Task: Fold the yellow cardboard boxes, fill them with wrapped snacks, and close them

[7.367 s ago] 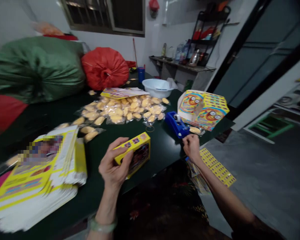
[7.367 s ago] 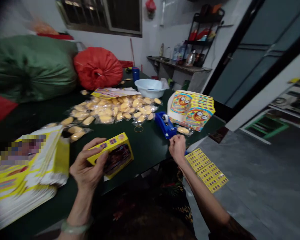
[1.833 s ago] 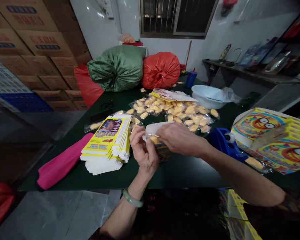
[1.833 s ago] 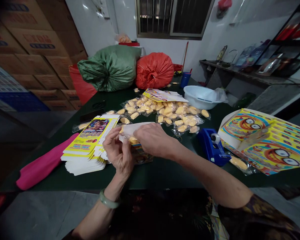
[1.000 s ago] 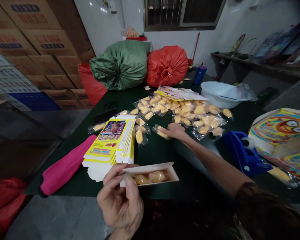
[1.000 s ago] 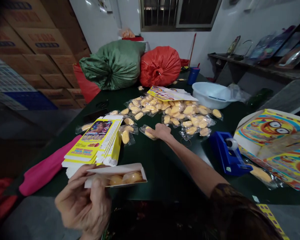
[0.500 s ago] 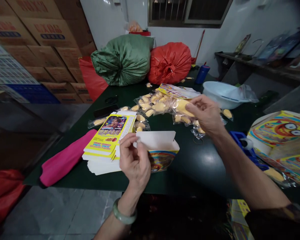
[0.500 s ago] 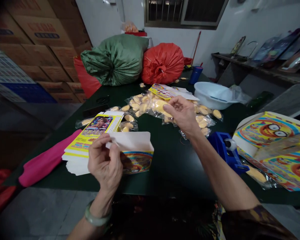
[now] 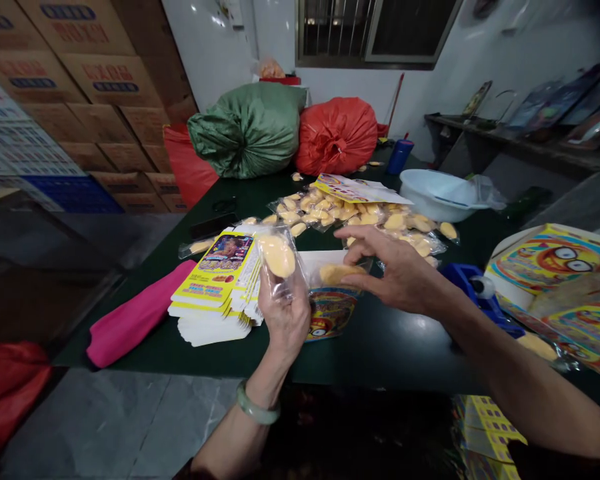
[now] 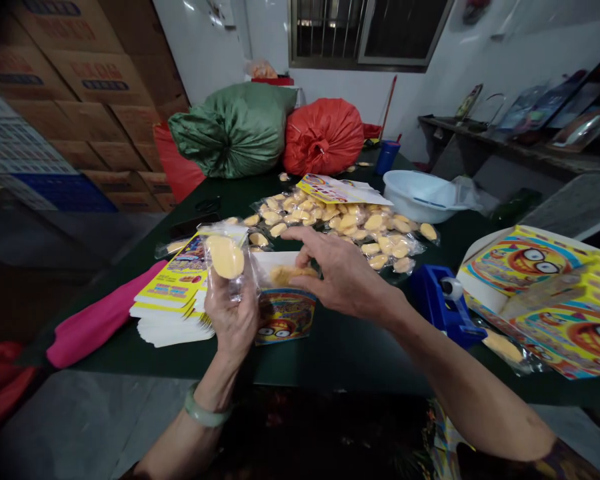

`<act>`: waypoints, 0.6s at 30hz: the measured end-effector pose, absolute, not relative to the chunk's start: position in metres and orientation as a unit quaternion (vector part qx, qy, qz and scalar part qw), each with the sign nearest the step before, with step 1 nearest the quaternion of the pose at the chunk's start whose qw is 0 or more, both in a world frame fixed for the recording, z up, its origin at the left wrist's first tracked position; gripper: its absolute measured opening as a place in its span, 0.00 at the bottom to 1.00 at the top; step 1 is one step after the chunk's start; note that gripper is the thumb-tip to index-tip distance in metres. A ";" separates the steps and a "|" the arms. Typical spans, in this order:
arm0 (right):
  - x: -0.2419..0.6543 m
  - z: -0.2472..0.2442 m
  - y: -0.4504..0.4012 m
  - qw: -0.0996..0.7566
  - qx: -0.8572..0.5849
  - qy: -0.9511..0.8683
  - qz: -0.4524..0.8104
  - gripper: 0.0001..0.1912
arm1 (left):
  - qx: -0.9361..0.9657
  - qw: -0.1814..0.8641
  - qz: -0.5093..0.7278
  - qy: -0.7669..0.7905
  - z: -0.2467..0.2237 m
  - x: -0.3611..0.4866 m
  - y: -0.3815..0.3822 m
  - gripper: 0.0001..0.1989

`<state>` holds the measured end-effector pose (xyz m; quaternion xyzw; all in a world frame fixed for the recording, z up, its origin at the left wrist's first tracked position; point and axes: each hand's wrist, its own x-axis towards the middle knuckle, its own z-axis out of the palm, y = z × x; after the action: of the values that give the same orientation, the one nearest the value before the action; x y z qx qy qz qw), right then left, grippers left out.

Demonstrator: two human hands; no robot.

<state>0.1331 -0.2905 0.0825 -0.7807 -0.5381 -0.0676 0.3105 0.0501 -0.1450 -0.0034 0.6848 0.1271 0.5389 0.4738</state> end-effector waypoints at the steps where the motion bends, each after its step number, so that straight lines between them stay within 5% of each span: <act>1: 0.132 0.086 -0.289 0.280 -0.784 -0.550 -0.070 0.26 | 0.691 0.484 0.525 0.112 -0.004 0.050 -0.143 0.15; 3: 0.131 0.097 -0.287 0.225 -0.773 -0.587 -0.088 0.23 | 0.703 0.501 0.499 0.079 -0.004 0.050 -0.140 0.14; 6: 0.128 0.113 -0.281 0.175 -0.732 -0.638 -0.163 0.05 | 0.719 0.502 0.479 0.036 -0.003 0.050 -0.137 0.14; 10: 0.122 0.125 -0.271 0.122 -0.699 -0.663 -0.239 0.07 | 0.725 0.488 0.485 -0.015 0.003 0.049 -0.137 0.14; 15: 0.123 0.135 -0.267 0.041 -0.697 -0.698 -0.159 0.04 | 0.738 0.473 0.481 -0.024 0.006 0.048 -0.137 0.12; 18: 0.126 0.136 -0.273 0.073 -0.729 -0.664 -0.148 0.07 | 0.731 0.456 0.507 -0.002 0.002 0.049 -0.137 0.16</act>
<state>0.1261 -0.2729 0.1358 -0.7293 -0.6639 -0.1484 0.0734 0.0491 -0.1371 0.0017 0.7313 -0.0015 0.5072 0.4560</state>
